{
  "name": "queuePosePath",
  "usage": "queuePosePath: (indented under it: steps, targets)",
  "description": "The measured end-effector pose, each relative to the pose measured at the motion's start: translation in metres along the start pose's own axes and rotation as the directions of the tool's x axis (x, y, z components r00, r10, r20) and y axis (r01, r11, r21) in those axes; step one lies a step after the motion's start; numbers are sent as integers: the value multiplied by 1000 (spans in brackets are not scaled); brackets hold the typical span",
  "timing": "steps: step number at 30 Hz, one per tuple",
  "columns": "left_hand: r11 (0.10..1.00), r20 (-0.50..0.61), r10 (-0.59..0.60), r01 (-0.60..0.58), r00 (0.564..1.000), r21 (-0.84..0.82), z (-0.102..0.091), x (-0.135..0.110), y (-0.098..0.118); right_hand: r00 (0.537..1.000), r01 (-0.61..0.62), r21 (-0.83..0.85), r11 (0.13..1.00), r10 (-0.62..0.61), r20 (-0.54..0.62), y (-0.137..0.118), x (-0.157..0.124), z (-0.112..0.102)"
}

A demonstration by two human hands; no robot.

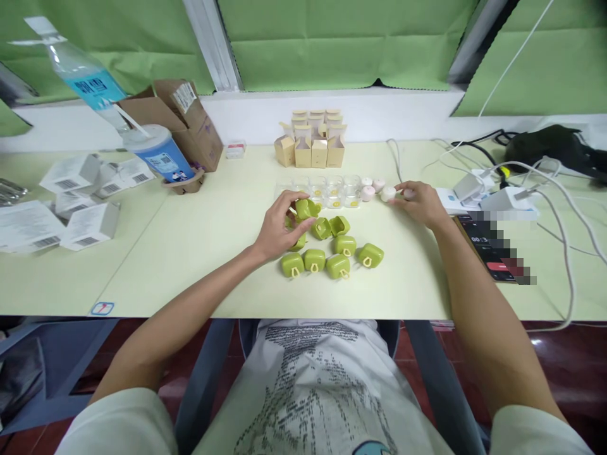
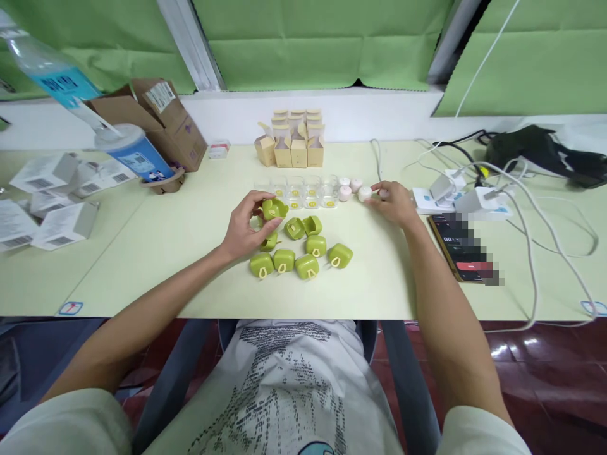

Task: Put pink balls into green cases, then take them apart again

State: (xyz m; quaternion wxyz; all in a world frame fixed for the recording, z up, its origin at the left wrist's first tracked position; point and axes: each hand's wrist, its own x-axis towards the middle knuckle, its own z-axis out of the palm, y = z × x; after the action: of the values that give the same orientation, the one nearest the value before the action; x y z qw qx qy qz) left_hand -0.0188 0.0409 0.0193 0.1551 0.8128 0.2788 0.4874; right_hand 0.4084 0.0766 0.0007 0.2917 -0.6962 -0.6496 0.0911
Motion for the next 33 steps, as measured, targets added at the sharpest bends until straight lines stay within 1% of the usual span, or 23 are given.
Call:
queuePosePath:
  steps: [3,7,10,16,21,29,31,33]
  targets:
    - [1000,13,5,-5,1000,0,1,-1,0,1000,14,-24,1000,-15,-24,-8,-1,8]
    - [999,16,38,-38,999,3,2,-1,0,999,33,7,999,-33,-38,-13,0,15]
    - [999,24,46,-46,999,2,3,-1,-1,999,29,38,999,-28,-33,-16,0,18]
    - [1000,32,29,-29,999,5,5,-2,-3,998,22,56,998,-18,-65,-21,-2,20]
    - [999,31,49,-50,998,7,5,-3,-3,998,-8,30,1000,9,-57,-19,-3,17]
    - [997,30,76,-76,997,22,4,-3,-2,999,26,-20,999,-26,-31,-18,-2,18]
    - [996,31,82,-82,996,27,4,-3,-2,999,37,-43,998,-38,-17,-13,-1,17]
    - [996,34,75,-76,997,36,4,-3,-2,996,74,-63,995,-76,-39,-4,2,14]
